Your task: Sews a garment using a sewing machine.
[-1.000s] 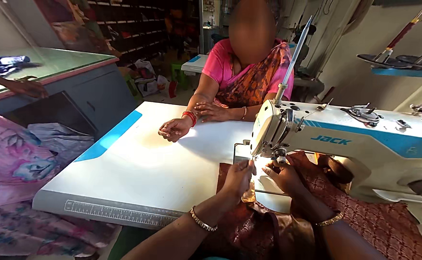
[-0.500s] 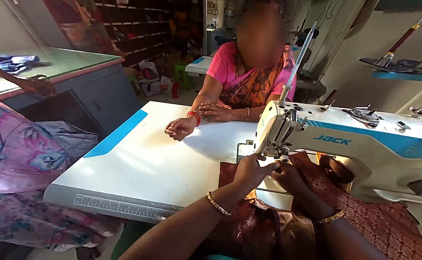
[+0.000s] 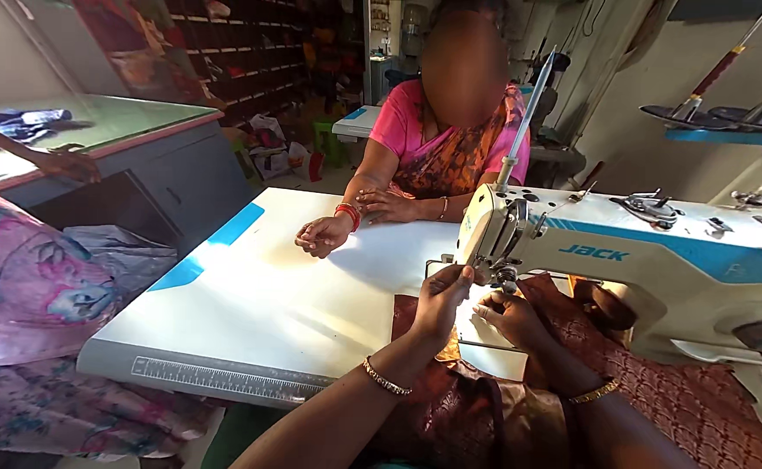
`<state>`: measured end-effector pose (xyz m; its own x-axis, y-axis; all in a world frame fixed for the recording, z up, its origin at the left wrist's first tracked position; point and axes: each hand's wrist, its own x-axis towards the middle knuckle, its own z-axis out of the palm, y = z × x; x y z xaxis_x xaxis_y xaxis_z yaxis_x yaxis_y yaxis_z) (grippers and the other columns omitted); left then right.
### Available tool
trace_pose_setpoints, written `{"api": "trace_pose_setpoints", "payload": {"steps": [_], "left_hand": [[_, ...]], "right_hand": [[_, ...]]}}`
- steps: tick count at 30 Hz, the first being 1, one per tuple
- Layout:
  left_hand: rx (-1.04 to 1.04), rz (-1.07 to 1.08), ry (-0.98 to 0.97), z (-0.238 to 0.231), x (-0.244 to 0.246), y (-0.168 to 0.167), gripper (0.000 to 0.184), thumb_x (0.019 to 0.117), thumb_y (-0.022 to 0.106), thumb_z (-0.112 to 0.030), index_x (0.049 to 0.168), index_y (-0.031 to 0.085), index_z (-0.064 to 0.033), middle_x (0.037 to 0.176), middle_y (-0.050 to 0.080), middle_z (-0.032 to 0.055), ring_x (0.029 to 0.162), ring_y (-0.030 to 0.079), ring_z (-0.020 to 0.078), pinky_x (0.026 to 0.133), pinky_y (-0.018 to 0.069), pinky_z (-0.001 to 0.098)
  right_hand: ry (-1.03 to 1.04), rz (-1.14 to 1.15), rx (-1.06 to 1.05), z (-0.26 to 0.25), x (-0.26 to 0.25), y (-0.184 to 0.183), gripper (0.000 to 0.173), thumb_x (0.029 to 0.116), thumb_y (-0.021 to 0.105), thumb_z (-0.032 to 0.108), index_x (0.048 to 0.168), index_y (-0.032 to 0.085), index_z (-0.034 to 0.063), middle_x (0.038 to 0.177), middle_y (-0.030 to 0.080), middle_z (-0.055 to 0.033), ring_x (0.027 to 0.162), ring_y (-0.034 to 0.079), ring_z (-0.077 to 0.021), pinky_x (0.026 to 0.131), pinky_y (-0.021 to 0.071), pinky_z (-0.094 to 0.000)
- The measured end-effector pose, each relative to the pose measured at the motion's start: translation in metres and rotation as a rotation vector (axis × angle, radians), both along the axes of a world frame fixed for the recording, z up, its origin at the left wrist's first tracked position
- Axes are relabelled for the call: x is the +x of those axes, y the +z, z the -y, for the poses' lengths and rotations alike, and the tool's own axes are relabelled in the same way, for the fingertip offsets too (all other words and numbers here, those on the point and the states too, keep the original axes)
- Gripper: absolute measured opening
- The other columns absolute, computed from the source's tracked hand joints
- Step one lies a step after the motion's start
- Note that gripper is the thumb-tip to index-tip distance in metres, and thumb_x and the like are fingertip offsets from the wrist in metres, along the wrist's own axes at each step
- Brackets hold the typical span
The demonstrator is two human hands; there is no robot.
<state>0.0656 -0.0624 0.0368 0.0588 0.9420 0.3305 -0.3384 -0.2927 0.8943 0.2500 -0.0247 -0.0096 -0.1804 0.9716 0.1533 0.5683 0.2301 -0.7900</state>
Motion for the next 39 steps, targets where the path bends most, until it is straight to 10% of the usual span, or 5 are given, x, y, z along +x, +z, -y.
{"api": "trace_pose_setpoints", "payload": {"steps": [4, 16, 22, 29, 39], "left_hand": [[-0.297, -0.352, -0.06, 0.01, -0.008, 0.016, 0.031, 0.1058, 0.052, -0.022, 0.08, 0.063, -0.0101, 0.059, 0.041, -0.0022, 0.046, 0.029, 0.0052, 0.044, 0.0218, 0.0196], [-0.543, -0.657, -0.079, 0.092, -0.138, -0.005, 0.03, 0.096, 0.053, 0.0, 0.07, 0.065, -0.0099, 0.059, 0.051, -0.0114, 0.051, 0.04, -0.0023, 0.051, 0.0338, 0.0171], [-0.348, -0.848, -0.328, 0.112, -0.144, 0.008, 0.021, 0.0984, 0.059, -0.014, 0.088, 0.075, -0.0046, 0.08, 0.069, -0.005, 0.07, 0.058, -0.0006, 0.069, 0.0488, 0.0228], [0.023, -0.745, -0.438, 0.101, -0.09, -0.003, 0.027, 0.1028, 0.058, -0.02, 0.1, 0.076, 0.0005, 0.098, 0.07, 0.0072, 0.09, 0.062, 0.0053, 0.083, 0.0509, 0.0223], [0.211, -0.604, -0.326, 0.101, -0.07, -0.008, 0.026, 0.103, 0.059, -0.019, 0.101, 0.076, 0.0006, 0.101, 0.072, 0.0081, 0.093, 0.065, 0.003, 0.084, 0.052, 0.0183]], "right_hand": [[0.005, -0.055, 0.011, 0.003, 0.001, -0.001, 0.01, 0.0977, 0.07, 0.013, 0.093, 0.071, 0.0045, 0.076, 0.064, -0.0041, 0.065, 0.056, -0.0103, 0.064, 0.0484, -0.0303], [0.076, -0.067, -0.136, 0.005, 0.005, 0.021, 0.008, 0.099, 0.066, 0.006, 0.1, 0.071, 0.0004, 0.084, 0.067, -0.0037, 0.072, 0.056, -0.0055, 0.068, 0.0473, -0.0234], [0.355, -0.607, -0.583, 0.053, -0.021, 0.069, 0.041, 0.111, 0.033, 0.023, 0.141, 0.054, 0.0057, 0.128, 0.07, -0.0069, 0.115, 0.068, -0.0157, 0.1, 0.0535, -0.0326], [-0.23, -0.962, -0.625, 0.063, -0.034, 0.055, 0.028, 0.113, 0.035, 0.027, 0.099, 0.054, 0.0118, 0.061, 0.046, 0.0074, 0.043, 0.038, 0.0018, 0.041, 0.034, -0.012], [-0.379, -0.756, -0.238, -0.009, -0.037, 0.013, 0.006, 0.1041, 0.051, 0.001, 0.105, 0.052, 0.007, 0.077, 0.048, 0.0022, 0.058, 0.043, -0.0042, 0.055, 0.0403, -0.019]]}}
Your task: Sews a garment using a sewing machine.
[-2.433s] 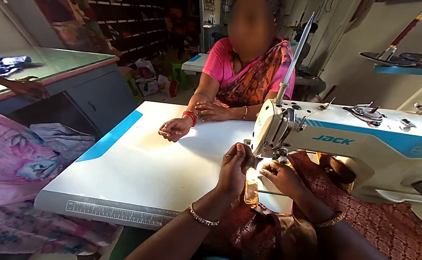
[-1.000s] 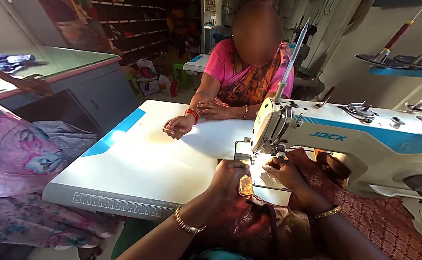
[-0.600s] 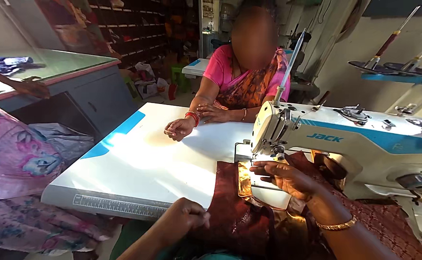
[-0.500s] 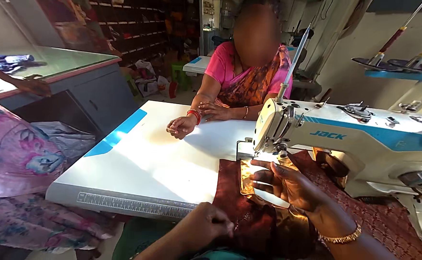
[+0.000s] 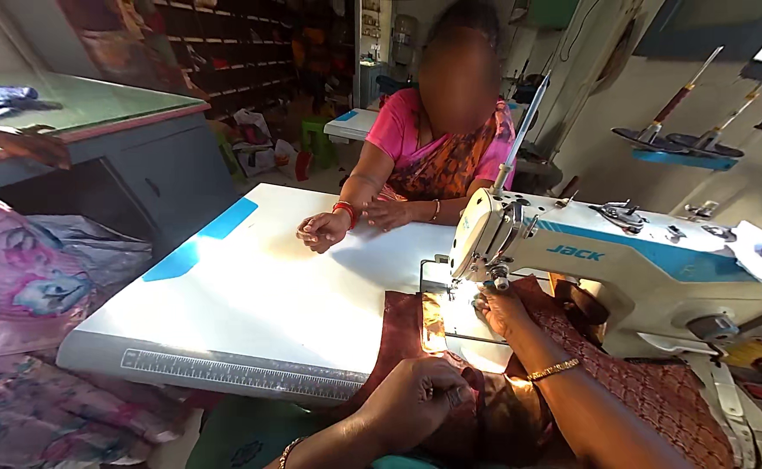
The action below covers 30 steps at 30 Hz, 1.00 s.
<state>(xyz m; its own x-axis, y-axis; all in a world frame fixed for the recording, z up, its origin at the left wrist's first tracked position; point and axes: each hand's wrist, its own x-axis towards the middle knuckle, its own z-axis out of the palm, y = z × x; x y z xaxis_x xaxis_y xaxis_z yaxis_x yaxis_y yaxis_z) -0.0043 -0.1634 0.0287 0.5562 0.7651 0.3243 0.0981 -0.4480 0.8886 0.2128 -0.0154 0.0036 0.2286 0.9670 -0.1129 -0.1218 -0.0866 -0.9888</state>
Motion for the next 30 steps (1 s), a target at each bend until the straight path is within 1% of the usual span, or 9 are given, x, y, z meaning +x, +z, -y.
{"api": "trace_pose_setpoints", "payload": {"steps": [6, 10, 14, 16, 19, 21, 24, 26, 30], "left_hand": [[-0.011, 0.023, 0.028, 0.0, -0.01, -0.005, 0.023, 0.1023, 0.061, -0.017, 0.101, 0.076, -0.0005, 0.098, 0.071, 0.0047, 0.086, 0.062, -0.0013, 0.079, 0.0515, 0.0147], [0.019, 0.035, 0.02, -0.001, -0.011, -0.008, 0.024, 0.103, 0.06, -0.018, 0.101, 0.075, 0.0008, 0.098, 0.07, 0.0061, 0.086, 0.062, -0.0001, 0.078, 0.0512, 0.0152], [0.171, 0.006, 0.143, -0.003, -0.015, -0.003, 0.037, 0.1048, 0.056, -0.035, 0.099, 0.077, -0.0041, 0.114, 0.07, 0.0079, 0.103, 0.064, 0.0073, 0.091, 0.0542, 0.0269], [0.299, 0.016, 0.253, -0.01, -0.015, 0.001, 0.036, 0.1028, 0.055, -0.038, 0.098, 0.078, -0.0108, 0.121, 0.069, 0.0044, 0.117, 0.061, 0.0119, 0.102, 0.0499, 0.0385], [0.473, 0.074, 0.14, -0.032, -0.004, 0.015, 0.024, 0.1, 0.056, -0.016, 0.105, 0.077, -0.0051, 0.125, 0.069, 0.0076, 0.122, 0.061, 0.0138, 0.105, 0.0516, 0.0334], [0.401, 0.026, -0.06, -0.051, 0.014, 0.021, 0.028, 0.0985, 0.053, 0.0, 0.12, 0.07, 0.0034, 0.13, 0.067, 0.0143, 0.122, 0.064, 0.0177, 0.105, 0.0514, 0.0342], [0.21, -0.122, -0.183, -0.08, 0.04, 0.011, 0.035, 0.1055, 0.045, -0.001, 0.138, 0.058, 0.0007, 0.135, 0.064, 0.0148, 0.109, 0.067, 0.02, 0.095, 0.0539, 0.0364], [0.193, -0.087, -0.191, -0.091, 0.048, -0.003, 0.031, 0.1056, 0.045, -0.001, 0.133, 0.059, 0.0058, 0.125, 0.067, 0.0184, 0.112, 0.067, 0.0232, 0.101, 0.0518, 0.0387], [0.296, -0.009, -0.041, -0.108, 0.054, -0.028, 0.016, 0.0987, 0.057, 0.003, 0.104, 0.07, 0.0097, 0.095, 0.072, 0.018, 0.085, 0.07, 0.0198, 0.086, 0.0574, 0.0359]], "right_hand": [[-0.008, 0.188, -0.012, -0.028, -0.008, -0.018, 0.027, 0.099, 0.059, -0.002, 0.126, 0.056, -0.0012, 0.105, 0.058, -0.0118, 0.086, 0.055, -0.0163, 0.076, 0.0497, -0.0343], [0.047, 0.404, -0.108, -0.031, -0.009, -0.014, 0.021, 0.1007, 0.062, 0.009, 0.118, 0.059, -0.0025, 0.091, 0.054, -0.0082, 0.072, 0.047, -0.013, 0.065, 0.0438, -0.0307], [0.15, 0.769, -0.094, -0.001, -0.004, 0.008, 0.035, 0.1048, 0.061, 0.024, 0.123, 0.065, -0.0061, 0.118, 0.066, -0.0247, 0.112, 0.062, -0.0353, 0.099, 0.0477, -0.0546], [0.25, 0.915, -0.068, 0.032, -0.005, 0.024, 0.033, 0.1096, 0.048, 0.019, 0.113, 0.069, -0.0056, 0.105, 0.067, -0.0247, 0.101, 0.063, -0.0374, 0.09, 0.0475, -0.057], [0.344, 0.983, -0.033, 0.083, -0.009, 0.037, 0.033, 0.1118, 0.04, 0.018, 0.114, 0.067, -0.0021, 0.094, 0.066, -0.0204, 0.089, 0.064, -0.0332, 0.082, 0.0506, -0.0539], [0.379, 0.986, -0.028, 0.11, -0.013, 0.04, 0.03, 0.1102, 0.044, 0.015, 0.115, 0.067, -0.0026, 0.094, 0.068, -0.0185, 0.088, 0.067, -0.0291, 0.083, 0.0534, -0.0493], [0.391, 0.954, -0.076, 0.13, -0.011, 0.05, 0.026, 0.1103, 0.044, 0.015, 0.111, 0.066, 0.0014, 0.088, 0.064, -0.0123, 0.082, 0.062, -0.0228, 0.079, 0.0512, -0.0433], [0.328, 0.953, -0.06, 0.134, 0.002, 0.06, 0.027, 0.1102, 0.044, 0.014, 0.108, 0.067, -0.0001, 0.085, 0.063, -0.0139, 0.079, 0.062, -0.025, 0.075, 0.0508, -0.0466], [0.212, 0.909, -0.083, 0.117, 0.054, 0.073, 0.03, 0.1113, 0.044, 0.016, 0.11, 0.067, -0.0023, 0.082, 0.06, -0.0127, 0.069, 0.054, -0.0214, 0.067, 0.0469, -0.0429]]}}
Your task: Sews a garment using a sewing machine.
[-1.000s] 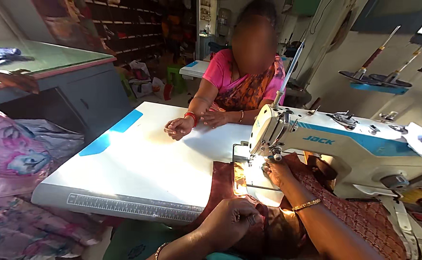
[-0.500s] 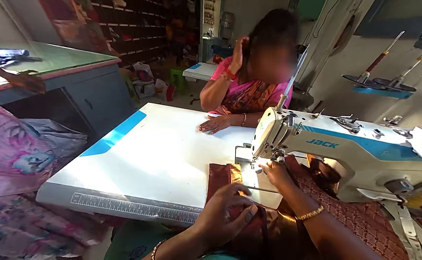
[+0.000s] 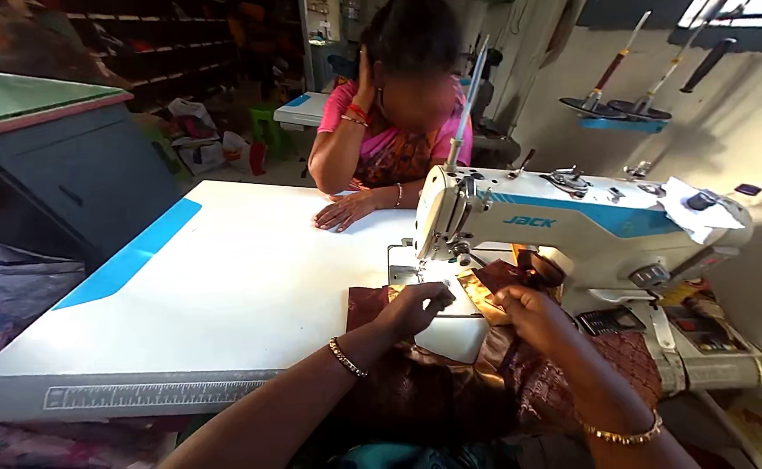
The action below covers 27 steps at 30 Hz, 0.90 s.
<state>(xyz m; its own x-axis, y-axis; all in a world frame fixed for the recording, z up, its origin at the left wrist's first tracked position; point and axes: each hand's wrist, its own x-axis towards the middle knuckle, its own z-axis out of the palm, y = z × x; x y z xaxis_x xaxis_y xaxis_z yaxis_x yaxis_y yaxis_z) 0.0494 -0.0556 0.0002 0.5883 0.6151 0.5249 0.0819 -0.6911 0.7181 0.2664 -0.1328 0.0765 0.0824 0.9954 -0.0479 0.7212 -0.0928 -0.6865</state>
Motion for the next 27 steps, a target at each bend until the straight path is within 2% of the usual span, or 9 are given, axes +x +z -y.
{"api": "trace_pose_setpoints", "payload": {"steps": [2, 3, 5, 6, 8, 12, 15, 22, 27], "left_hand": [[0.001, -0.054, 0.089, -0.007, -0.007, -0.004, 0.015, 0.0984, 0.059, -0.001, 0.101, 0.071, 0.0074, 0.093, 0.072, 0.0166, 0.083, 0.069, 0.0201, 0.083, 0.0567, 0.0366], [0.003, -0.112, 0.126, -0.01, -0.011, -0.004, 0.016, 0.0992, 0.059, -0.003, 0.102, 0.072, 0.0064, 0.095, 0.072, 0.017, 0.085, 0.069, 0.0228, 0.084, 0.0562, 0.0394], [-0.014, -0.238, 0.199, -0.014, -0.015, -0.005, 0.019, 0.1017, 0.057, -0.006, 0.105, 0.071, 0.0061, 0.099, 0.072, 0.0195, 0.093, 0.069, 0.0296, 0.09, 0.0542, 0.0463], [-0.021, -0.293, 0.236, -0.015, -0.015, -0.006, 0.02, 0.1027, 0.056, -0.006, 0.105, 0.071, 0.006, 0.1, 0.072, 0.0202, 0.096, 0.07, 0.0314, 0.092, 0.054, 0.0479], [-0.043, -0.387, 0.288, -0.016, -0.014, -0.004, 0.02, 0.1047, 0.053, -0.008, 0.105, 0.068, 0.0058, 0.1, 0.07, 0.0202, 0.097, 0.069, 0.0321, 0.092, 0.0535, 0.048], [0.091, -0.439, 0.279, -0.013, -0.022, -0.006, 0.016, 0.1037, 0.054, -0.004, 0.1, 0.065, 0.0058, 0.094, 0.068, 0.0197, 0.095, 0.069, 0.0331, 0.091, 0.0539, 0.0469], [0.122, -0.45, 0.224, -0.009, -0.039, -0.007, 0.013, 0.1025, 0.054, -0.002, 0.102, 0.065, 0.0048, 0.096, 0.068, 0.0187, 0.097, 0.069, 0.0324, 0.093, 0.0539, 0.0472], [0.058, -0.487, 0.301, -0.002, -0.056, -0.001, 0.013, 0.1049, 0.053, -0.004, 0.102, 0.064, 0.0027, 0.098, 0.067, 0.015, 0.094, 0.068, 0.0264, 0.09, 0.0548, 0.0422], [0.038, -0.591, 0.298, -0.013, -0.044, 0.016, 0.013, 0.1021, 0.056, 0.0, 0.105, 0.066, 0.0082, 0.101, 0.069, 0.022, 0.104, 0.068, 0.0369, 0.103, 0.0481, 0.0513]], "right_hand": [[-0.102, -0.004, 0.061, -0.015, 0.028, -0.002, 0.033, 0.1119, 0.04, 0.017, 0.115, 0.065, -0.0044, 0.083, 0.06, -0.0142, 0.067, 0.057, -0.022, 0.066, 0.0506, -0.0433], [-0.167, 0.042, 0.085, -0.022, 0.039, -0.002, 0.033, 0.1121, 0.04, 0.017, 0.118, 0.064, -0.0048, 0.088, 0.064, -0.0173, 0.073, 0.062, -0.0253, 0.072, 0.0534, -0.046], [-0.232, 0.213, 0.071, -0.033, 0.055, -0.003, 0.029, 0.1097, 0.044, 0.01, 0.122, 0.064, -0.0064, 0.112, 0.067, -0.0266, 0.102, 0.068, -0.0391, 0.093, 0.052, -0.0588], [-0.228, 0.308, 0.036, -0.037, 0.06, -0.004, 0.026, 0.1068, 0.047, 0.005, 0.122, 0.065, -0.0069, 0.121, 0.065, -0.0294, 0.113, 0.064, -0.0448, 0.098, 0.0472, -0.0641], [-0.187, 0.469, -0.077, -0.042, 0.063, -0.014, 0.024, 0.1017, 0.054, 0.001, 0.122, 0.066, -0.0052, 0.129, 0.062, -0.0298, 0.122, 0.059, -0.0488, 0.1, 0.0443, -0.069], [-0.148, 0.549, -0.097, -0.044, 0.051, -0.032, 0.024, 0.1027, 0.058, 0.006, 0.12, 0.065, -0.0093, 0.13, 0.059, -0.0319, 0.122, 0.058, -0.049, 0.1, 0.0467, -0.065], [-0.1, 0.58, -0.112, -0.044, 0.045, -0.029, 0.026, 0.0998, 0.053, -0.003, 0.12, 0.066, -0.0091, 0.132, 0.058, -0.0307, 0.124, 0.058, -0.048, 0.1, 0.0476, -0.0639], [-0.123, 0.204, -0.002, -0.079, 0.042, -0.034, 0.022, 0.0992, 0.061, 0.005, 0.116, 0.073, -0.0009, 0.119, 0.069, -0.0232, 0.117, 0.063, -0.0394, 0.102, 0.0464, -0.0594], [-0.114, 0.363, -0.084, -0.083, 0.03, -0.036, 0.026, 0.1019, 0.059, 0.01, 0.12, 0.068, -0.0058, 0.122, 0.065, -0.0287, 0.12, 0.061, -0.0436, 0.104, 0.0453, -0.0615]]}}
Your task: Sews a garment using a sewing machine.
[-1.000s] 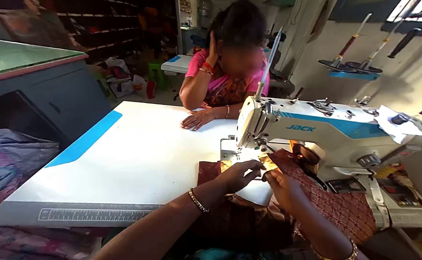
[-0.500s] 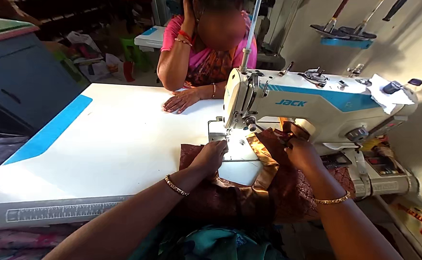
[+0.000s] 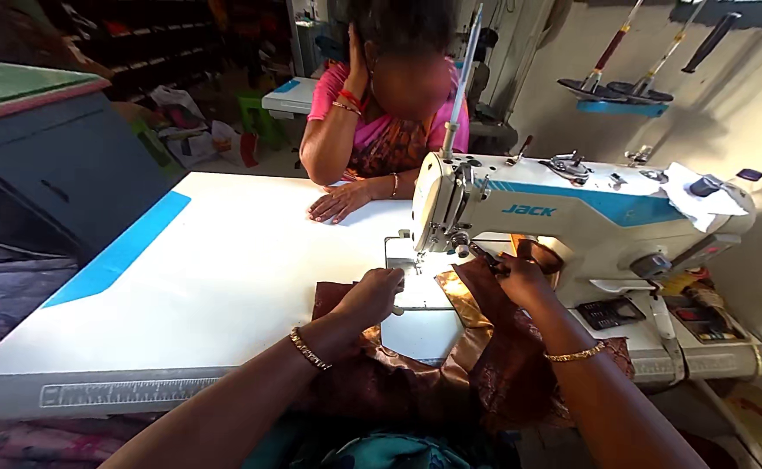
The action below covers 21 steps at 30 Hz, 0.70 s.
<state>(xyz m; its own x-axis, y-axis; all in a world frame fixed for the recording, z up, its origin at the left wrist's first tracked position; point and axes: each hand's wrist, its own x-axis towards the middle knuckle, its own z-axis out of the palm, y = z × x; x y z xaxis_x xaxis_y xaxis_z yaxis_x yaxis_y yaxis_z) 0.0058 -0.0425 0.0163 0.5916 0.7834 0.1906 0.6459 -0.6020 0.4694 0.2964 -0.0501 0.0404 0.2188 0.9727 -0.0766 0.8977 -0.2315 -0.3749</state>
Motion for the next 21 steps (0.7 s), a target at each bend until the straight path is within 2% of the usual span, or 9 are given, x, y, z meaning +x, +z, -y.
{"api": "trace_pose_setpoints", "payload": {"steps": [3, 5, 8, 11, 14, 18, 20, 21], "left_hand": [[-0.085, 0.042, 0.074, -0.011, 0.015, 0.007, 0.018, 0.1031, 0.053, -0.004, 0.107, 0.065, 0.0083, 0.102, 0.068, 0.023, 0.103, 0.067, 0.0366, 0.099, 0.0494, 0.0521], [-0.145, 0.099, 0.139, -0.015, 0.025, 0.005, 0.018, 0.1035, 0.052, -0.004, 0.106, 0.065, 0.0078, 0.1, 0.067, 0.0229, 0.101, 0.067, 0.036, 0.094, 0.0508, 0.051], [-0.188, 0.176, 0.189, -0.019, 0.028, -0.008, 0.019, 0.1037, 0.052, -0.004, 0.112, 0.064, 0.0079, 0.108, 0.067, 0.0241, 0.105, 0.066, 0.0362, 0.096, 0.0511, 0.0504], [-0.162, 0.198, 0.183, -0.018, 0.027, -0.012, 0.018, 0.1042, 0.052, -0.004, 0.11, 0.064, 0.0076, 0.106, 0.067, 0.0229, 0.103, 0.067, 0.0347, 0.095, 0.0516, 0.0487], [-0.156, 0.209, 0.193, -0.017, 0.026, -0.012, 0.016, 0.1044, 0.052, -0.004, 0.107, 0.063, 0.0067, 0.102, 0.066, 0.0213, 0.099, 0.066, 0.0333, 0.092, 0.0519, 0.0473], [-0.128, 0.204, 0.198, -0.016, 0.026, -0.013, 0.016, 0.104, 0.052, -0.004, 0.107, 0.064, 0.0065, 0.103, 0.067, 0.0214, 0.099, 0.067, 0.0331, 0.093, 0.0522, 0.0469], [-0.12, 0.217, 0.192, -0.016, 0.025, -0.014, 0.016, 0.1039, 0.053, -0.004, 0.106, 0.064, 0.0067, 0.102, 0.067, 0.0215, 0.099, 0.067, 0.033, 0.093, 0.0522, 0.0466], [-0.115, 0.225, 0.187, -0.016, 0.025, -0.015, 0.016, 0.1035, 0.053, -0.004, 0.106, 0.064, 0.0069, 0.102, 0.067, 0.0217, 0.099, 0.067, 0.033, 0.093, 0.0522, 0.0465]], "right_hand": [[0.123, 0.012, -0.107, 0.0, 0.009, 0.003, 0.031, 0.1046, 0.056, 0.012, 0.129, 0.065, -0.0041, 0.127, 0.064, -0.0284, 0.124, 0.059, -0.0436, 0.107, 0.0423, -0.0612], [0.167, 0.008, -0.133, 0.005, 0.011, 0.005, 0.039, 0.1028, 0.062, 0.015, 0.138, 0.06, -0.0023, 0.135, 0.061, -0.0272, 0.13, 0.055, -0.0423, 0.111, 0.0391, -0.0603], [0.142, 0.023, -0.103, 0.006, 0.007, 0.002, 0.044, 0.0998, 0.065, 0.014, 0.14, 0.058, -0.0024, 0.138, 0.059, -0.0267, 0.133, 0.054, -0.0416, 0.112, 0.0393, -0.0588], [0.094, 0.026, -0.091, -0.002, 0.002, 0.002, 0.045, 0.1009, 0.062, 0.012, 0.143, 0.056, -0.0018, 0.143, 0.056, -0.026, 0.137, 0.05, -0.0404, 0.115, 0.0369, -0.0567], [0.051, -0.017, -0.026, -0.022, 0.003, -0.007, 0.043, 0.1019, 0.063, 0.013, 0.142, 0.058, -0.0014, 0.139, 0.059, -0.0261, 0.134, 0.053, -0.0404, 0.114, 0.0383, -0.0562], [0.115, 0.054, 0.0, -0.054, 0.012, -0.008, 0.038, 0.0977, 0.067, 0.009, 0.134, 0.063, -0.0037, 0.129, 0.064, -0.0289, 0.126, 0.058, -0.0454, 0.109, 0.0416, -0.0623], [0.155, -0.006, -0.034, -0.066, 0.019, -0.003, 0.037, 0.0946, 0.072, 0.012, 0.125, 0.066, -0.0075, 0.12, 0.066, -0.0301, 0.117, 0.062, -0.0451, 0.103, 0.0442, -0.0634], [0.143, -0.102, -0.05, -0.069, 0.022, 0.0, 0.033, 0.0952, 0.072, 0.013, 0.12, 0.067, -0.008, 0.111, 0.068, -0.0279, 0.106, 0.064, -0.0405, 0.096, 0.0479, -0.06]]}}
